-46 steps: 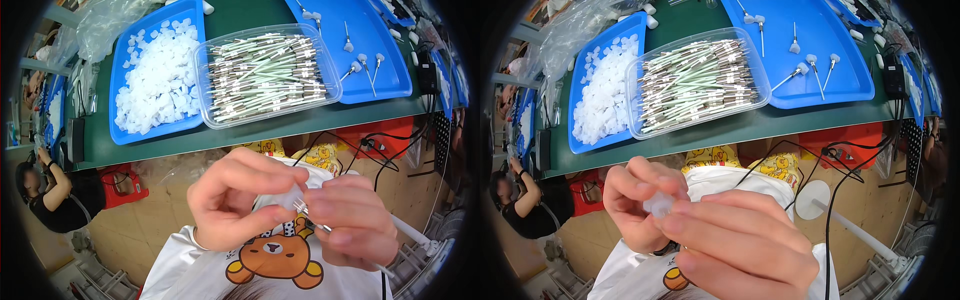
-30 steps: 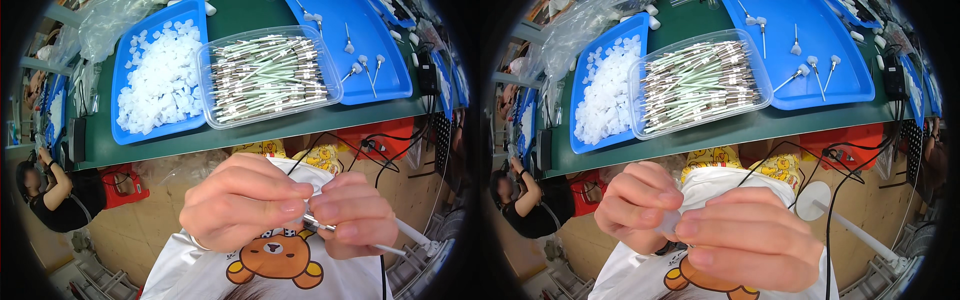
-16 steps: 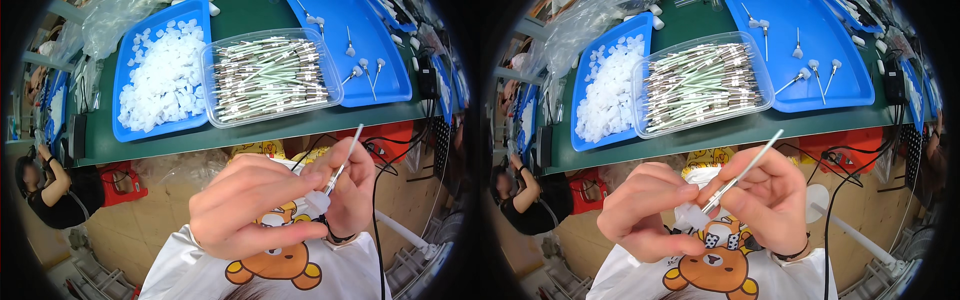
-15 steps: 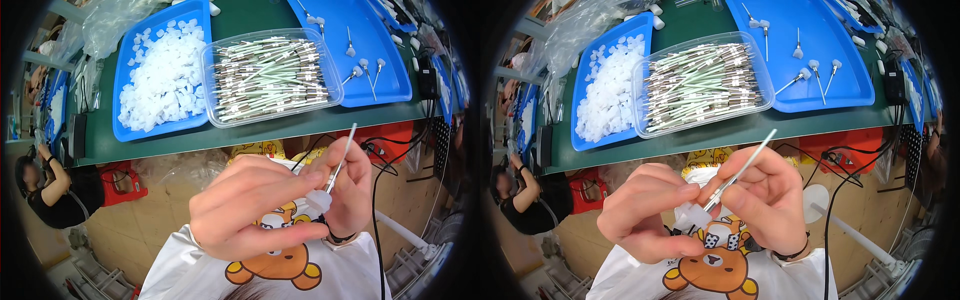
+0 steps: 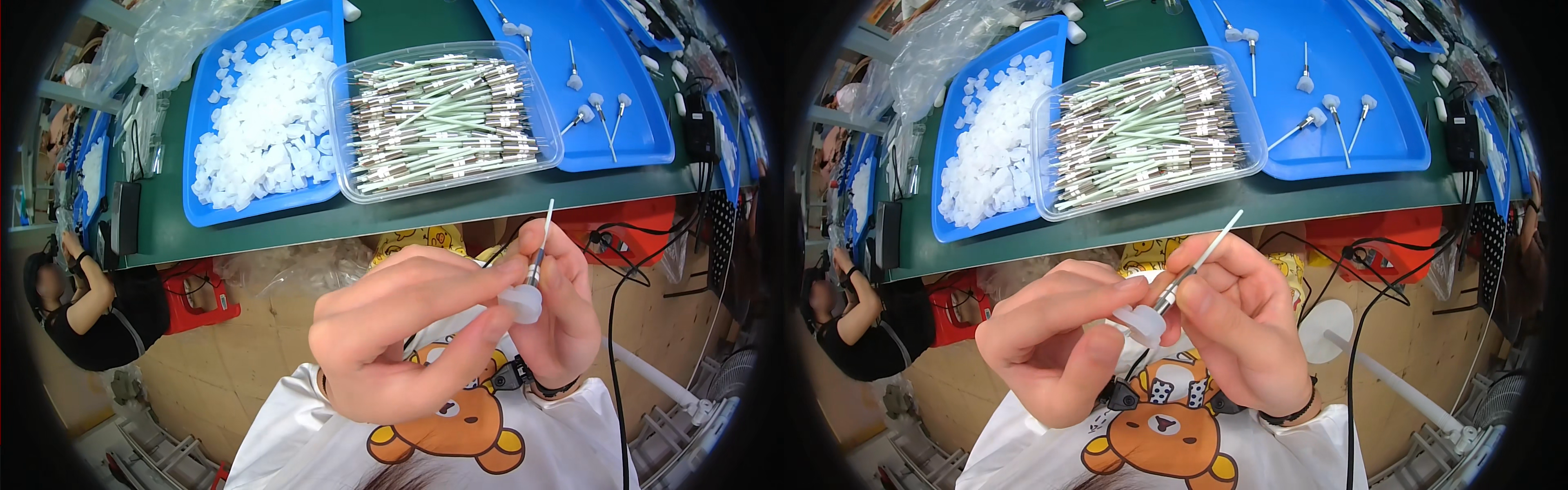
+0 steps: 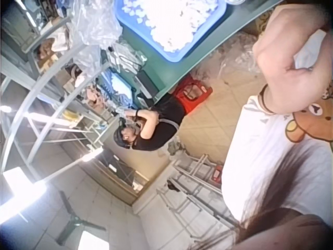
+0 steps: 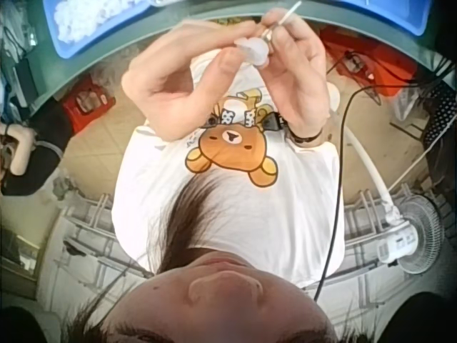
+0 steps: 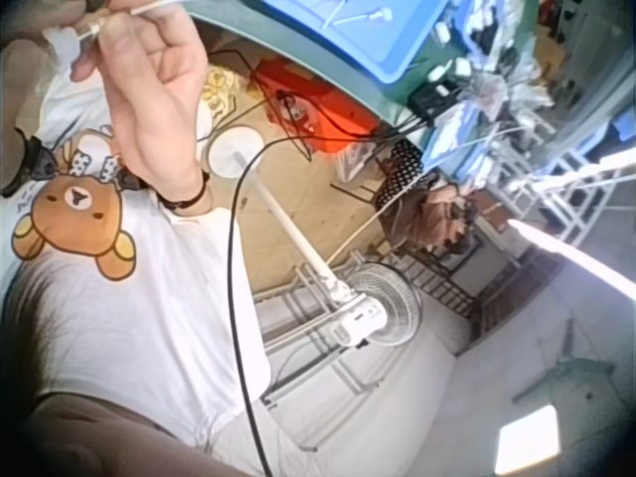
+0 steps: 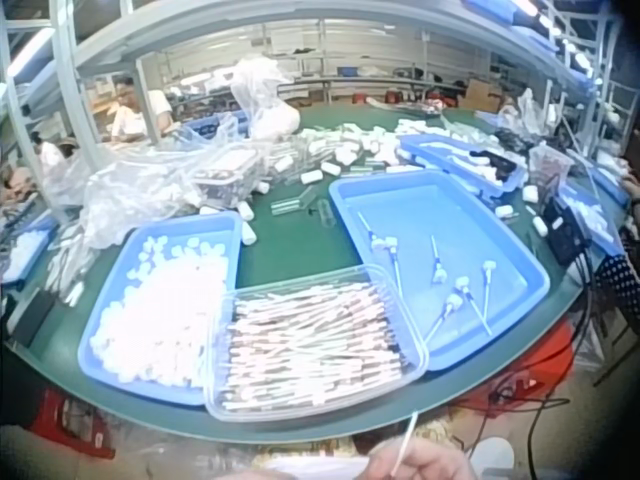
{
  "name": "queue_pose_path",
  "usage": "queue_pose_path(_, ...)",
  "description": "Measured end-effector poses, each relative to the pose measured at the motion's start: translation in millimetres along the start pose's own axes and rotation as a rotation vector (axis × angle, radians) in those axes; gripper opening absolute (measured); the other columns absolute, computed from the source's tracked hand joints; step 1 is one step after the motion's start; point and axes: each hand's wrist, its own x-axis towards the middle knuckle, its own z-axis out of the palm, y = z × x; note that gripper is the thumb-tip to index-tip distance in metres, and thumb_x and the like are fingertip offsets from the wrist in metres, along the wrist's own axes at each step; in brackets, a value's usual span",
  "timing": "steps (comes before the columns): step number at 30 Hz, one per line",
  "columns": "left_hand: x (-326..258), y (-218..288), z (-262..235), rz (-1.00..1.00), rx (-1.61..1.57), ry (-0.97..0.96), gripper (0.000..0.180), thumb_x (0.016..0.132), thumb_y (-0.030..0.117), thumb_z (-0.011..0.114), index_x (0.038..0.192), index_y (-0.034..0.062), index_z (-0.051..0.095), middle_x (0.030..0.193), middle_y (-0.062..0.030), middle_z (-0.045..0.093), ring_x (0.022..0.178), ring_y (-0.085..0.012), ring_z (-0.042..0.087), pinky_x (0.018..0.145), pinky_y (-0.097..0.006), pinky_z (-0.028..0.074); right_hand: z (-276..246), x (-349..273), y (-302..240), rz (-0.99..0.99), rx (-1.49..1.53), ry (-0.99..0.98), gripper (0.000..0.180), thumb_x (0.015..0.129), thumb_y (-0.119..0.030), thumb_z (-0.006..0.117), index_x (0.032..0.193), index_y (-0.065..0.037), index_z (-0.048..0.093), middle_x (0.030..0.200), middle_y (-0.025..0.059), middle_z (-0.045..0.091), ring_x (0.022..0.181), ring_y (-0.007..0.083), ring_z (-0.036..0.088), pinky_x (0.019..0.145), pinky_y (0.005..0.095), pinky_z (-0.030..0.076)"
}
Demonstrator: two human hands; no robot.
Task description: Manual assembly of small white plastic components and thin metal pins at a factory workbench.
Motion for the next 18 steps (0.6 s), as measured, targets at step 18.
queue_pose_path(18, 0.2, -8.1, -0.6, -0.099, -0.184, -0.013, 0.024, 0.069, -0.005, 0.059, 0.092, -0.0103, 0.06, 0.082, -0.0169, 0.062, 0.073, -0.0224, 0.059, 0.067, -0.031, 0.046, -2.0, 3.4, -0.7, -0.105, -0.06, -0.01, 0.019, 0.082, -0.005, 0.053, 0.099, 0.002, 0.048, 0.086, 0.0159, 0.061, 0.071, 0.0144, 0.057, 0.06, 0.0242, 0.046)
